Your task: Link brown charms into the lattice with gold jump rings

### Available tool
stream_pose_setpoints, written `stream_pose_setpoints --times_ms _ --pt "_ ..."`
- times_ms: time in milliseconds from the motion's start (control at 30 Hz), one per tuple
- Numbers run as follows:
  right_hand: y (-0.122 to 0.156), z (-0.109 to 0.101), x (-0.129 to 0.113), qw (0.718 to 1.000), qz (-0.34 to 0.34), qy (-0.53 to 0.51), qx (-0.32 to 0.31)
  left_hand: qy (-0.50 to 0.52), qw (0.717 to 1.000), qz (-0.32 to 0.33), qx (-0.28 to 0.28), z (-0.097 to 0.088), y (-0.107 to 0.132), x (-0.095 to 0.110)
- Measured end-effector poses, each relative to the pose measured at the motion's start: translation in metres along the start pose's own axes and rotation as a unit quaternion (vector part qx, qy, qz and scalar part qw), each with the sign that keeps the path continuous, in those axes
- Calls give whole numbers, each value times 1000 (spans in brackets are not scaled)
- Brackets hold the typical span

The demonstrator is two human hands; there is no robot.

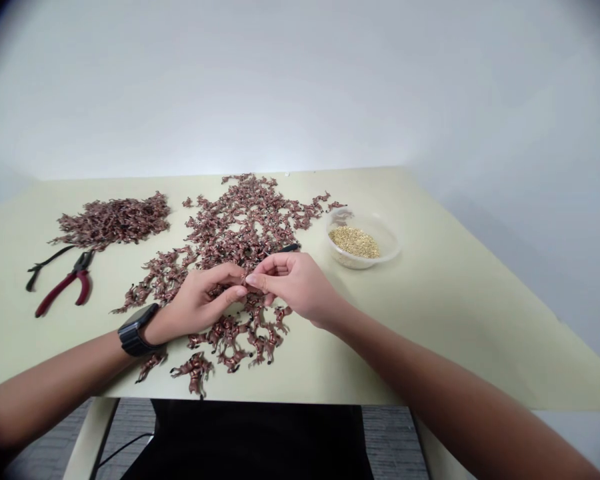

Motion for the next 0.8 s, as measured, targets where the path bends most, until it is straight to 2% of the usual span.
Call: stream_pose_setpoints --times_ms 167,333,433,533,633,700,800 --pt "11 -6 -21 988 -95 87 87 61 995 -73 -1 6 5 -16" --pt "29 2 -49 933 -229 236 145 82 992 -96 0 9 6 -20" --pt "35 5 -55 914 -263 268 151 43 995 -86 -7 8 5 -18" --pt "30 2 -49 932 -228 246 139 -27 998 -59 -19 6 3 -13" --pt "15 -3 -28 976 -118 154 98 -62 997 -34 -28 5 1 -9" --pt "8 -2 -16 992 -60 93 57 -54 998 -35 -25 4 1 -8" --pt "4 2 -11 998 -40 49 22 8 998 -64 -15 6 3 -12"
Point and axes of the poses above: each hand's wrist, its own y-axis away from the middle knuckle, its own z-axis out of the palm, x = y × z, the point moved 10 cm from there along -y, towards the middle knuckle, and after that the axes turned 9 degrees about z, right-handed, at the moved point
